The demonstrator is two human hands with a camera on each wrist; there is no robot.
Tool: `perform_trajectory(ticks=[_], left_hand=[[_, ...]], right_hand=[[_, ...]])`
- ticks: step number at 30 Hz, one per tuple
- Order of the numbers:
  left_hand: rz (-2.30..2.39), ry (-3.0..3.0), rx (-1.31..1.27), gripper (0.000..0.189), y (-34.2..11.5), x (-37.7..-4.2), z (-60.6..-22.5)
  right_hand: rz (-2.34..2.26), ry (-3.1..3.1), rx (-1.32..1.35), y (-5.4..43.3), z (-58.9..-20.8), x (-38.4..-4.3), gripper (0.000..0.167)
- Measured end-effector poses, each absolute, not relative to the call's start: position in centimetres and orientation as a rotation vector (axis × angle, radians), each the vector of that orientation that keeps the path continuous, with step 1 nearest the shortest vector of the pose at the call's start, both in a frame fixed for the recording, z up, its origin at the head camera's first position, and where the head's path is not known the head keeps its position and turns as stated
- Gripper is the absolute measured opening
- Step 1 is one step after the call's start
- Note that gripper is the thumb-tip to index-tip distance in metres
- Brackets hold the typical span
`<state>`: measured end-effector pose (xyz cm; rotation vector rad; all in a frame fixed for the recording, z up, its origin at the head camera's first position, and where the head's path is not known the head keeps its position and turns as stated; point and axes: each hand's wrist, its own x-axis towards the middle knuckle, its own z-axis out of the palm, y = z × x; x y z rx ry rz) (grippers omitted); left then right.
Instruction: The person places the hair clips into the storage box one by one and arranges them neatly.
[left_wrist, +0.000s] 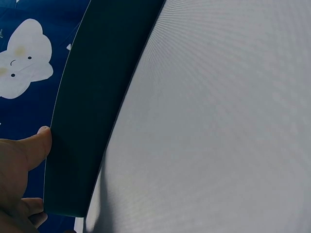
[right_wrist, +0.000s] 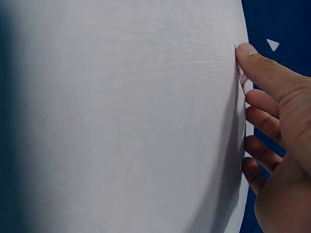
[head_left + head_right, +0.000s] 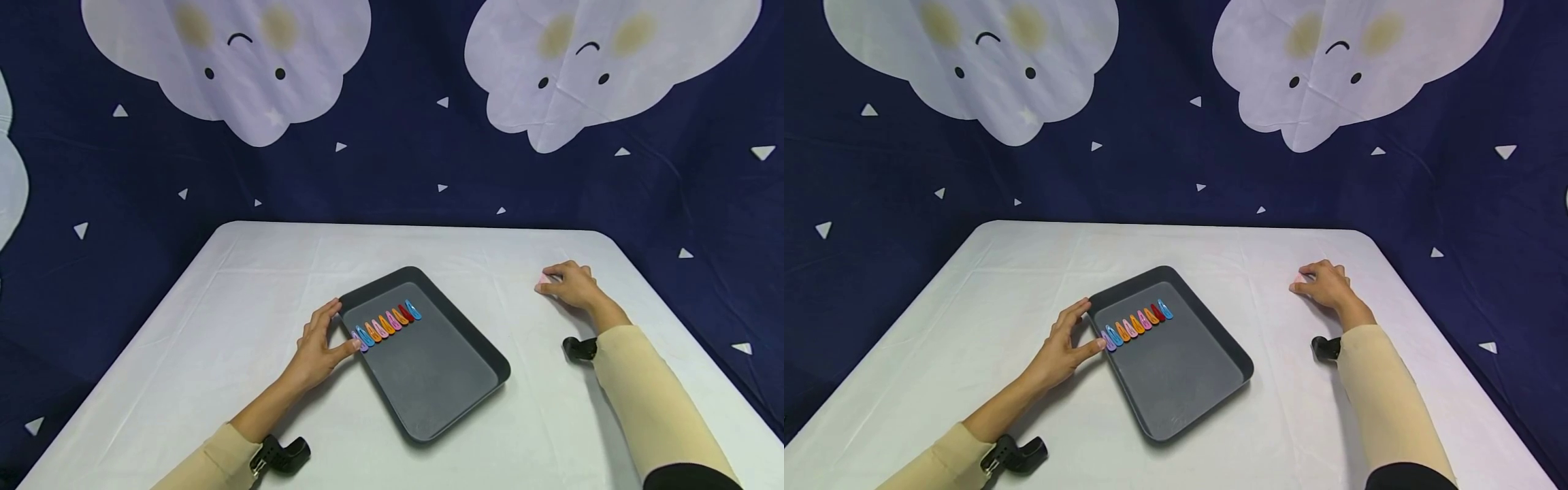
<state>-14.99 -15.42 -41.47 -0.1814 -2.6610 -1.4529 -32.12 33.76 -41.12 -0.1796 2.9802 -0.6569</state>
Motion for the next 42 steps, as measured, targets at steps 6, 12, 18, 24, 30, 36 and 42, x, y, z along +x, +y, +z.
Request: perform_trajectory(ticks=[6, 12, 18, 24, 30, 36, 42], left_hand=[[-1.453, -2.663, -0.182, 0.082, -15.4, -15.0, -41.4], [-1.446, -2.668, -0.181, 0.081, -15.4, -15.0, -41.4], [-1.447, -2.669, -0.178, 0.081, -15.4, -15.0, -41.4], [-1.447, -2.671, -0.177, 0.082, -15.4, -15.0, -41.5], [-1.445, -2.671, -0.178, 0.082, -15.4, -15.0, -41.5], [-1.446, -2.672, -0.179, 0.082, -15.4, -14.9, -41.5], [-1.445, -2.670, -0.185, 0.082, -15.5, -15.0, -41.5]], right_hand=[[-0.670, 2.977, -0.171, 33.7, -41.1, -32.0, 0.066], [-0.674, 2.970, -0.161, 33.7, -41.2, -32.1, 0.069], [-0.674, 2.988, -0.168, 33.6, -41.2, -32.2, 0.063], [-0.668, 3.002, -0.170, 33.5, -41.2, -32.1, 0.062], [-0.698, 2.995, -0.150, 33.5, -41.1, -31.9, 0.065], [-0.737, 2.995, -0.208, 33.1, -40.6, -31.9, 0.063], [-0.772, 3.017, -0.339, 31.4, -39.1, -31.8, 0.061]])
